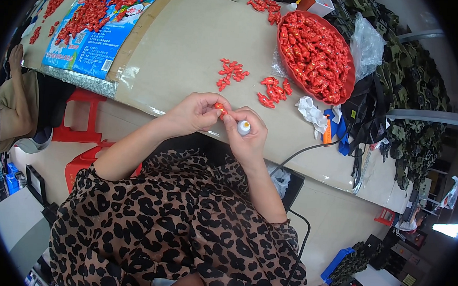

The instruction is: The person assembles small red plastic pieces by applying glue from a bottle and pressing the components together by hand, retrieving additional pieces from a machine chute.

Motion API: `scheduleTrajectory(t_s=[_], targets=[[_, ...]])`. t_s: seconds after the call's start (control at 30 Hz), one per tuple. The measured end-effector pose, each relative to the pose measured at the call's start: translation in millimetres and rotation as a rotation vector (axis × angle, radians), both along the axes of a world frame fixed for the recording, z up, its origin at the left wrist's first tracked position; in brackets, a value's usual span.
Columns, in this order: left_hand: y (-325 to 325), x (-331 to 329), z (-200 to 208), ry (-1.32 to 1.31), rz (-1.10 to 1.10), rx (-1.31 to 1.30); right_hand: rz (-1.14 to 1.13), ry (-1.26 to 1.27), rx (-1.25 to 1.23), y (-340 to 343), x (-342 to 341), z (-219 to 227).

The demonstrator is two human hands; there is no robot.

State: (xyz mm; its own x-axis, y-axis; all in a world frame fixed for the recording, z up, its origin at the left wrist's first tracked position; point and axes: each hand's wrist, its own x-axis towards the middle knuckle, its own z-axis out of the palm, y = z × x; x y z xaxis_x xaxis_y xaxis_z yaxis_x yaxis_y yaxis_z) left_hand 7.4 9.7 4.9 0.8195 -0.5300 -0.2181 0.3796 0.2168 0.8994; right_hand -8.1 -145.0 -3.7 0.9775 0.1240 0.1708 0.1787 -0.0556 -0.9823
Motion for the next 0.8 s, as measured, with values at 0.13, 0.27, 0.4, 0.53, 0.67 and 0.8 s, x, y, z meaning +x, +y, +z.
scheduleTrajectory(t_s=[0.13,0.27,0.4,0.53,0.67,0.8], targets=[[0.4,-0.4,-0.1,-0.011,0.000,-0.013,-0.001,-0.025,-0.004,0.6,0.6,-0.4],[0.2,-0.1,0.2,-0.021,-0.001,0.000,-0.001,-0.023,0.007,0.6,0.6,-0.7],[-0.6,-0.5,0.7,-0.047,0.005,0.014,0.001,-0.024,-0.011,-0.4,0.6,-1.0],[-0.4,-0.9,-1.3,-0.041,0.003,0.003,-0.002,-0.034,-0.007,0.7,0.3,-1.1],[-0.1,-0.7,-2.4,-0.035,-0.001,-0.006,0.001,-0.033,0.007,0.8,0.1,-0.8],[-1.4,-1.0,-3.1,-0.054,0.024,-0.015,0.007,-0.050,-0.004,0.3,0.5,-0.7]])
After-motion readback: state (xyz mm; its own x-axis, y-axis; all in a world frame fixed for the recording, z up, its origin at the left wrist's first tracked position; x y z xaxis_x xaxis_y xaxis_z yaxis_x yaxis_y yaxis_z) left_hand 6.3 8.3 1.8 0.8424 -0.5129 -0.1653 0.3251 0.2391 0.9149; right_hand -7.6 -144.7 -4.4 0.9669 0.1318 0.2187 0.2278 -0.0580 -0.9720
